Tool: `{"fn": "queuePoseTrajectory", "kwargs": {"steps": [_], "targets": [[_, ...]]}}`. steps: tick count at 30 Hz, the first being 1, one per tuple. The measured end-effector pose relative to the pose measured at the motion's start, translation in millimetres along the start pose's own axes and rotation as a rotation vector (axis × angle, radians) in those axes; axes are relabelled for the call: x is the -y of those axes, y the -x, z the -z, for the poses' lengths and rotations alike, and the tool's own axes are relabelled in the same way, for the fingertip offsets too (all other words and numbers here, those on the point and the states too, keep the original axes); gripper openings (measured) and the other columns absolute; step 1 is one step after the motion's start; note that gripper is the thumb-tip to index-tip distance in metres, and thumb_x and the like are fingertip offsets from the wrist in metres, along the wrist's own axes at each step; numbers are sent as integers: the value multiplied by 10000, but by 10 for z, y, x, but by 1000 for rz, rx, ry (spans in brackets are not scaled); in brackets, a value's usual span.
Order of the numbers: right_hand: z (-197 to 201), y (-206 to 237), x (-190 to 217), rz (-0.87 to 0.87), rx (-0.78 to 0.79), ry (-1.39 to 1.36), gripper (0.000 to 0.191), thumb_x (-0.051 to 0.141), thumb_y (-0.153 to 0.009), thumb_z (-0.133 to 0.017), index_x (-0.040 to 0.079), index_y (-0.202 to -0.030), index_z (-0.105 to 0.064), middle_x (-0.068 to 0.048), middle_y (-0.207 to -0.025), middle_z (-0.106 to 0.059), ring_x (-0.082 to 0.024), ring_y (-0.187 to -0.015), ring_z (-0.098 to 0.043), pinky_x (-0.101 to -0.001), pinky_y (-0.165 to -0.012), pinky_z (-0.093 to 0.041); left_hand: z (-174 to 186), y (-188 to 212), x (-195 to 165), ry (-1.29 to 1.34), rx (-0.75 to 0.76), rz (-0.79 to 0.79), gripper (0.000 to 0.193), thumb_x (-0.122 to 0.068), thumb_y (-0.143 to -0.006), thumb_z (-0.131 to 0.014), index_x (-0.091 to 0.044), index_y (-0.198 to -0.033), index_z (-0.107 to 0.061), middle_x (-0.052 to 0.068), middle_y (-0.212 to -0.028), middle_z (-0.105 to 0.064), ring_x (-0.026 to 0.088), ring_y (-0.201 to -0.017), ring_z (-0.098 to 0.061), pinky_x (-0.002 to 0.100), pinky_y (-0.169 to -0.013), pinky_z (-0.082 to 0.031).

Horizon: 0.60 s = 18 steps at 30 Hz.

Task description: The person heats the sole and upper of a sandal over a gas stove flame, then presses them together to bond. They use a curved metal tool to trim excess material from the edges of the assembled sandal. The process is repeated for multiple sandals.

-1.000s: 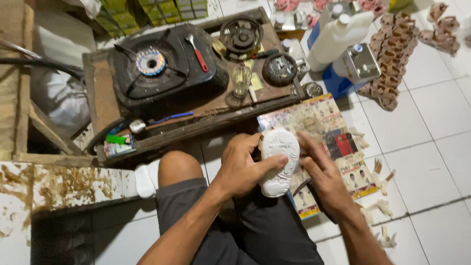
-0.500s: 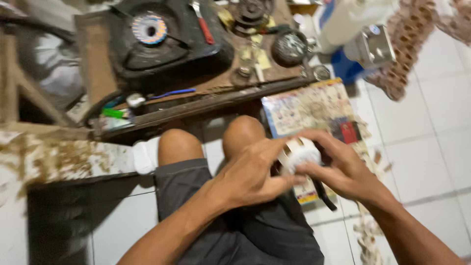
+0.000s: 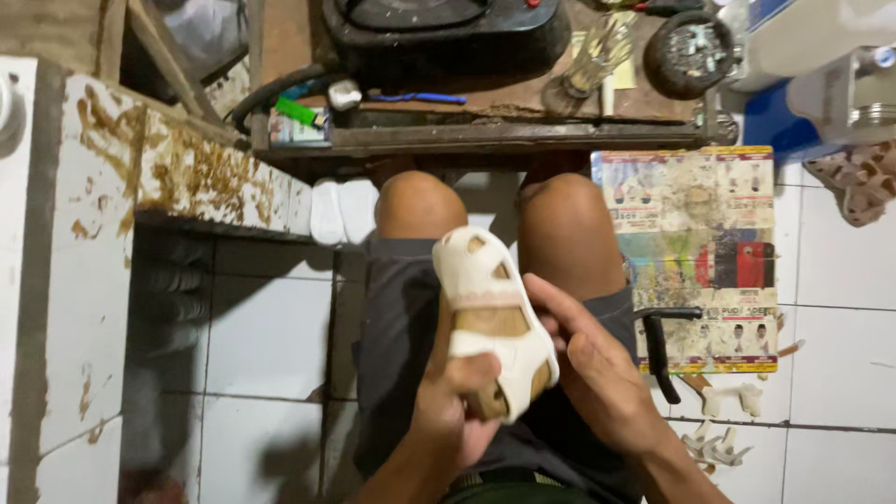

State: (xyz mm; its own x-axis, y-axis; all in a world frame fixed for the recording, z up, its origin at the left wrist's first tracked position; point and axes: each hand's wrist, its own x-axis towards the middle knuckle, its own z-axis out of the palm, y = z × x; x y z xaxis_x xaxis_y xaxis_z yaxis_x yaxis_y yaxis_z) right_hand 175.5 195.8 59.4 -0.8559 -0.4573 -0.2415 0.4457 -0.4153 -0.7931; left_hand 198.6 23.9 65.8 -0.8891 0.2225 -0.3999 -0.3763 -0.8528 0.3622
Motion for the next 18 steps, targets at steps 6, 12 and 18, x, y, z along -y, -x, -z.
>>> {"fn": "queuePoseTrajectory", "kwargs": {"steps": [6, 12, 18], "targets": [[-130, -70, -102, -23, -112, 51, 722, 360, -1047, -413, -21, -1615, -182, -152, -1641, -356, -260, -1490, -372, -392, -1197, -289, -44, -166, -27, 7, -30, -101, 821, -126, -723, -563, -27, -1509, -347, 184, -1250, -595, 339, -1138, -645, 483, -1027, -516], [-247, -128, -279, 2, -191, 25, 662, 374, -1086, -353, -58, -1584, -301, -194, -1557, -460, -292, -1435, -450, -406, -1179, -345, 47, -220, 143, 143, -83, -158, 748, -153, -761, -571, -30, -1479, -404, 164, -1236, -594, 307, -1110, -637, 441, -1006, -522], [-536, -413, -415, 150, -225, 209, 650, 412, -1092, -330, -42, -1558, -339, -193, -1533, -479, -283, -1415, -469, -409, -1177, -356, -25, -227, -203, 285, -33, -324, 682, -216, -843, -611, -1, -1463, -423, 172, -1216, -595, 329, -1078, -627, 430, -960, -547]]}}
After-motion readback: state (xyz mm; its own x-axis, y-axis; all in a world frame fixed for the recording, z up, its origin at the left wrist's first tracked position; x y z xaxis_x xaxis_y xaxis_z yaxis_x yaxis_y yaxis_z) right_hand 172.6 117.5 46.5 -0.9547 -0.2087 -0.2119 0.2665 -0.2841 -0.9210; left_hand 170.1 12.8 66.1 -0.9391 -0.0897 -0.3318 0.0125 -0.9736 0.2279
